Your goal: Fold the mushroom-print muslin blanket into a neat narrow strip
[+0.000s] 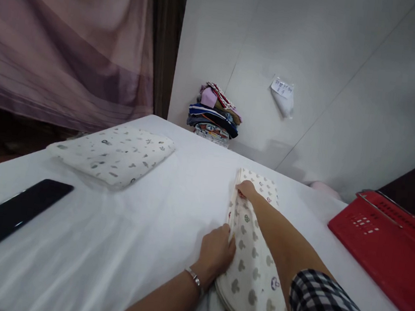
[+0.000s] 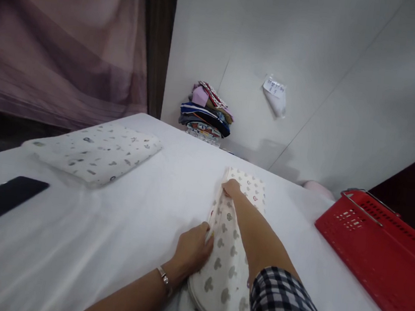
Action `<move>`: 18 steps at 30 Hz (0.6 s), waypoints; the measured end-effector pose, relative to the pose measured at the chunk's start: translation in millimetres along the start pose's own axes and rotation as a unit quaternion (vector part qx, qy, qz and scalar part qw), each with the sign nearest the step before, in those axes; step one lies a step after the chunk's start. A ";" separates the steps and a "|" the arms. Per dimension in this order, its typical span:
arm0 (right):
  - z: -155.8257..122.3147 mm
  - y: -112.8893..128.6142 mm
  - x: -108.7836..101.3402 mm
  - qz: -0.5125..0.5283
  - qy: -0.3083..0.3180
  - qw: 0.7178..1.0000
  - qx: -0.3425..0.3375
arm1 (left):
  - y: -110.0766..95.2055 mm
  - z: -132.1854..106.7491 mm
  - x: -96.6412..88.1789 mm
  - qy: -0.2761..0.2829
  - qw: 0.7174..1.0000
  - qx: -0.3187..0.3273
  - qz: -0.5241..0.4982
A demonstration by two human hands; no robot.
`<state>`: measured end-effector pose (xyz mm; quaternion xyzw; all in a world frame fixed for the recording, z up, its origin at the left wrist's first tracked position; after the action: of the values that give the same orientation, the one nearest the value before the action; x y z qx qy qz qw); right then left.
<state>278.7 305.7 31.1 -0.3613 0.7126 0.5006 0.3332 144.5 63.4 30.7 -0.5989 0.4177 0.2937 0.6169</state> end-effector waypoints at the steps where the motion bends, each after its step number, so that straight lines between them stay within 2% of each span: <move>1: 0.5 -0.1 -0.6 -0.002 0.000 1.000 0.001 | 0.1 0.2 0.2 0.001 1.000 -0.001 0.000; 9: 4.1 6.9 -7.7 -0.027 -0.035 0.999 0.010 | 0.1 0.1 0.2 0.004 1.000 0.001 -0.002; 18: 8.8 13.9 -13.7 -0.030 0.026 0.999 0.001 | -0.8 -2.1 -4.1 0.012 1.000 -0.007 -0.012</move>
<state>275.0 319.9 46.8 -0.3947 0.7108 0.4800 0.3296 142.9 61.8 34.7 -0.6113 0.4156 0.2821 0.6115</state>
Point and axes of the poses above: each hand's wrist, its own z-axis towards the middle knuckle, its own x-axis out of the palm, y = z × x, the point moved 2 cm from there along z, towards the middle knuckle, and after that the axes turned 8 degrees about z, right-handed, at the moved point
